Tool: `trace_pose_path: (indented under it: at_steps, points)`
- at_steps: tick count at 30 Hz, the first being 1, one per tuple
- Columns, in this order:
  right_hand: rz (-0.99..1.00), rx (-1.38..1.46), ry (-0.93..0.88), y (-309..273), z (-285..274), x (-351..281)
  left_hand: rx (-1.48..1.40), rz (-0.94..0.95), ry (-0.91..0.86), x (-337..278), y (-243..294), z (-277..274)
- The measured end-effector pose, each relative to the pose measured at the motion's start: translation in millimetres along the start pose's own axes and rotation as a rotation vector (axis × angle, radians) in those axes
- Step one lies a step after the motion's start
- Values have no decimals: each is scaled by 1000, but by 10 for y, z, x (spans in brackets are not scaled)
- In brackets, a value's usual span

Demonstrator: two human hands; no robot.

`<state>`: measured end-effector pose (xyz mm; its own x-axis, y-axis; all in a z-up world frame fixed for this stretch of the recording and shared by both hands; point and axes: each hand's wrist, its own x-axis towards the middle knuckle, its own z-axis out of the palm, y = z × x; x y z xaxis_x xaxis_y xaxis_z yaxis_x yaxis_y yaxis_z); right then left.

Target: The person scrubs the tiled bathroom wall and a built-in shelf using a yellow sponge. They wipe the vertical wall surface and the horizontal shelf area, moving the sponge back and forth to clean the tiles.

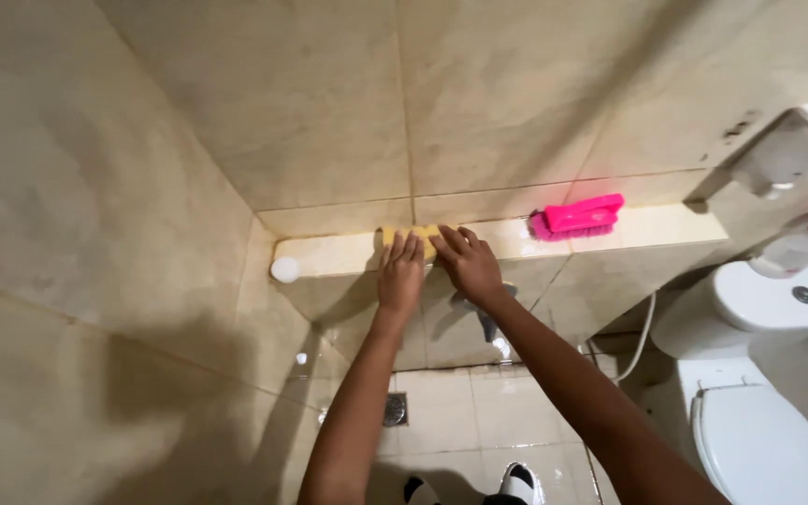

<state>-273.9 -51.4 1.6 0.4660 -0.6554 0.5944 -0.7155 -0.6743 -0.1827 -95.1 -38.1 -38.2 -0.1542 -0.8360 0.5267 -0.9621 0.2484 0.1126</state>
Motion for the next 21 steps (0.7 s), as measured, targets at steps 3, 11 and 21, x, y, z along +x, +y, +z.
trace_pose_path:
  at_steps: [3,11,21]
  points:
    - [-1,-63,23,237,-153,-158,-22,29,34,19,273,201]
    - [4,-60,25,668,-443,-446,-107,40,-1,185,835,339]
    - [23,-40,-8,788,-494,-262,-44,-24,41,389,991,354]
